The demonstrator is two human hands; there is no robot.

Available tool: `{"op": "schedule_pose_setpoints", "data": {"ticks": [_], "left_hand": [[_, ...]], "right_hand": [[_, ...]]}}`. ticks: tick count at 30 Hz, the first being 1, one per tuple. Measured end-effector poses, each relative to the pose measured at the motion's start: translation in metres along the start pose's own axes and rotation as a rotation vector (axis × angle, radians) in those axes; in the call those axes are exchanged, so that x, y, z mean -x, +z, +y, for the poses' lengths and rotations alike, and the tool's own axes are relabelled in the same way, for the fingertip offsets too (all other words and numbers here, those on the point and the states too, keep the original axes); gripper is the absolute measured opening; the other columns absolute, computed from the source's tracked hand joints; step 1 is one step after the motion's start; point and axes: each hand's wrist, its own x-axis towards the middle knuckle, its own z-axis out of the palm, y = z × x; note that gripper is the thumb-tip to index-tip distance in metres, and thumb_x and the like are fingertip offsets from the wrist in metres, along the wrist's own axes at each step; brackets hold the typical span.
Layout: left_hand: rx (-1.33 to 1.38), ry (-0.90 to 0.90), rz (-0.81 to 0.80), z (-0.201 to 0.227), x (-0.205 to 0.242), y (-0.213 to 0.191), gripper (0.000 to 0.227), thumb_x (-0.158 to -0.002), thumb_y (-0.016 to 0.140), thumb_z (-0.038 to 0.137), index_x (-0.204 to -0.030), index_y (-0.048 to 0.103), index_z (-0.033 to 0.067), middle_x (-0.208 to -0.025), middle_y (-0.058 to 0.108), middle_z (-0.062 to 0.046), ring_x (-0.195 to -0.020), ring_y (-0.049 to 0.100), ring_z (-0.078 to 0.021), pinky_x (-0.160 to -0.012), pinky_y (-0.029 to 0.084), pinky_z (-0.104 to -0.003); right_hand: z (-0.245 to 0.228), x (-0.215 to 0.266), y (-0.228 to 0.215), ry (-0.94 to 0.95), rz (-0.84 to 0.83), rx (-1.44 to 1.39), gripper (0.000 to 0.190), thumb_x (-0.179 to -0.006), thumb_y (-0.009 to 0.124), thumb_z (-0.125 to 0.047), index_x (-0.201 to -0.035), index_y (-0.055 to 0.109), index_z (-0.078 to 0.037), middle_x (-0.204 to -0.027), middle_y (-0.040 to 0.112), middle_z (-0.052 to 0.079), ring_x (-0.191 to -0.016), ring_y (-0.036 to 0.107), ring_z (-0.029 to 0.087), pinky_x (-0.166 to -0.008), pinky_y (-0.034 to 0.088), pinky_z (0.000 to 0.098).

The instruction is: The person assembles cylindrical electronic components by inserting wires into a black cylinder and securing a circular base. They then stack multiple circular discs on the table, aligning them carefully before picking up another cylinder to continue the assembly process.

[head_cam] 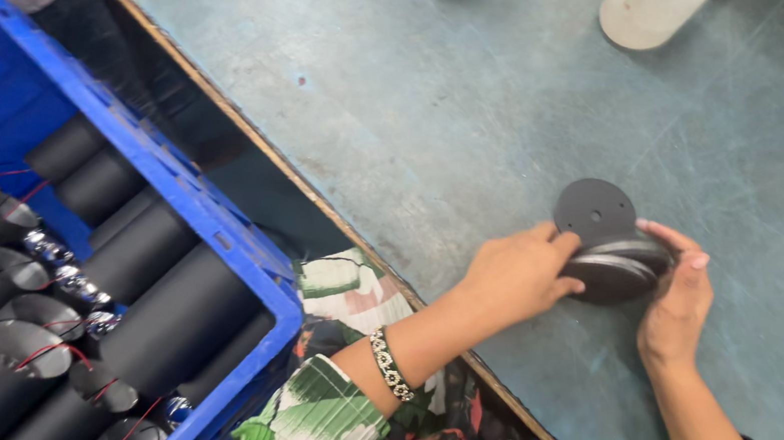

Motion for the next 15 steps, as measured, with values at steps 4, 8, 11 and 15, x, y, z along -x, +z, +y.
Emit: {"op": "schedule_pose_setpoints", "data": {"ticks": [4, 8, 11, 15], "left_hand": [[-0.052, -0.028, 0.091, -0.003, -0.004, 0.001, 0.053, -0.076, 0.08, 0.045, -0.107, 0.064, 0.0042, -0.104, 0.062, -0.014, -0.096, 0.068, -0.0355, -0.076, 0.056, -0.046], [-0.057, -0.077, 0.027, -0.005, -0.006, 0.0, 0.058, -0.079, 0.079, 0.049, -0.106, 0.063, 0.0011, -0.104, 0.061, -0.015, -0.094, 0.067, -0.0366, -0.076, 0.056, -0.047], [-0.05, -0.117, -0.002, -0.007, -0.007, 0.001, 0.058, -0.081, 0.08, 0.048, -0.109, 0.063, 0.001, -0.107, 0.061, -0.016, -0.096, 0.066, -0.0372, -0.078, 0.055, -0.047], [-0.051, -0.056, 0.142, -0.012, -0.017, 0.007, 0.068, -0.075, 0.085, 0.044, -0.118, 0.06, -0.0025, -0.119, 0.058, -0.019, -0.108, 0.062, -0.0385, -0.086, 0.053, -0.046]], "right_hand": [[-0.003, -0.002, 0.002, -0.007, -0.015, 0.039, 0.059, -0.115, 0.033, -0.048, -0.137, 0.057, 0.001, -0.144, 0.056, 0.013, -0.136, 0.052, 0.024, -0.116, 0.041, 0.0388], [-0.005, -0.001, -0.001, -0.038, -0.053, 0.186, 0.04, -0.111, 0.052, -0.032, -0.136, 0.062, -0.003, -0.147, 0.056, 0.011, -0.143, 0.05, 0.024, -0.122, 0.037, 0.04], [-0.005, -0.002, 0.002, 0.027, -0.019, 0.214, 0.05, -0.095, 0.069, -0.027, -0.139, 0.057, -0.006, -0.15, 0.053, 0.01, -0.141, 0.05, 0.024, -0.115, 0.041, 0.0382], [-0.005, -0.002, 0.005, -0.005, -0.043, 0.33, 0.067, -0.085, 0.078, -0.028, -0.143, 0.052, -0.006, -0.157, 0.047, 0.012, -0.144, 0.045, 0.028, -0.117, 0.038, 0.0423]]}}
